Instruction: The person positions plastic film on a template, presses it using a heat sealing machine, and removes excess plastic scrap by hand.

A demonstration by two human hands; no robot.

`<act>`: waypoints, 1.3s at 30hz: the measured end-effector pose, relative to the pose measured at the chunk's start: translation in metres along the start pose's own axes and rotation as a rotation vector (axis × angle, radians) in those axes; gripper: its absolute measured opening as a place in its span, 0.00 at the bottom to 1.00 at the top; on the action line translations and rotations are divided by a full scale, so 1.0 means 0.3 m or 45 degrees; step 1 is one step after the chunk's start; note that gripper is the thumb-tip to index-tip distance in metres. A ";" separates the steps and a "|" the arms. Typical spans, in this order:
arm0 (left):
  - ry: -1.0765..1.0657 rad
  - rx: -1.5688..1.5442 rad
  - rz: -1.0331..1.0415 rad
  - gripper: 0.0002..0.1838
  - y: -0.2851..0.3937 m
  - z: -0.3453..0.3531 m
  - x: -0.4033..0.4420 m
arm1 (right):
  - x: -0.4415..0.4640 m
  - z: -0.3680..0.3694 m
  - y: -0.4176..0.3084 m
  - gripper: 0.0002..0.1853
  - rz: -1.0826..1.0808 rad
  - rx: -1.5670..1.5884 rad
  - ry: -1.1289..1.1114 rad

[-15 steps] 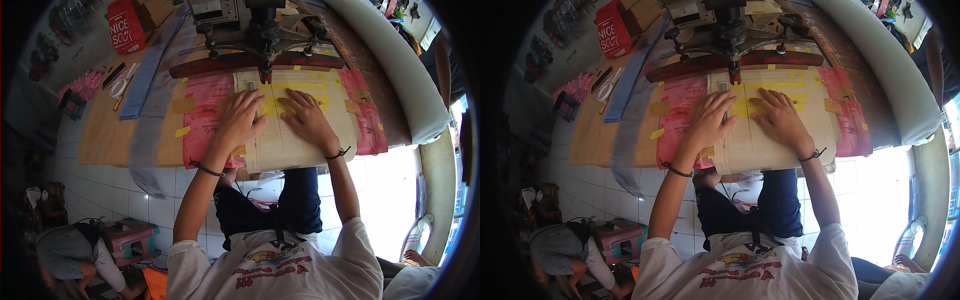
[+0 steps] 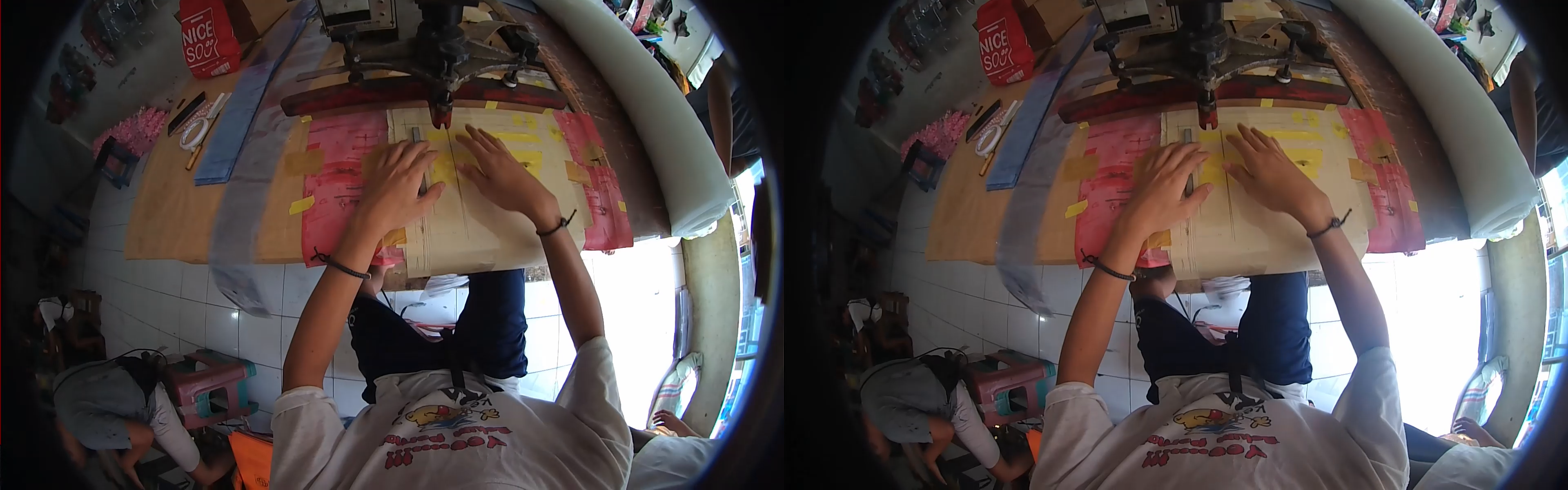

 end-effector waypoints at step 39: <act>0.000 -0.042 -0.012 0.29 -0.001 -0.010 -0.001 | -0.246 -0.067 -0.018 0.20 0.123 -0.143 0.099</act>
Point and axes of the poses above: each hand's wrist, its own x-axis towards the middle knuckle, its own z-axis out of the palm, y = z × x, the point moved 6 cm from there along x, towards the middle knuckle, and after that the axes turned 6 degrees about -z, right-handed, at the moved point
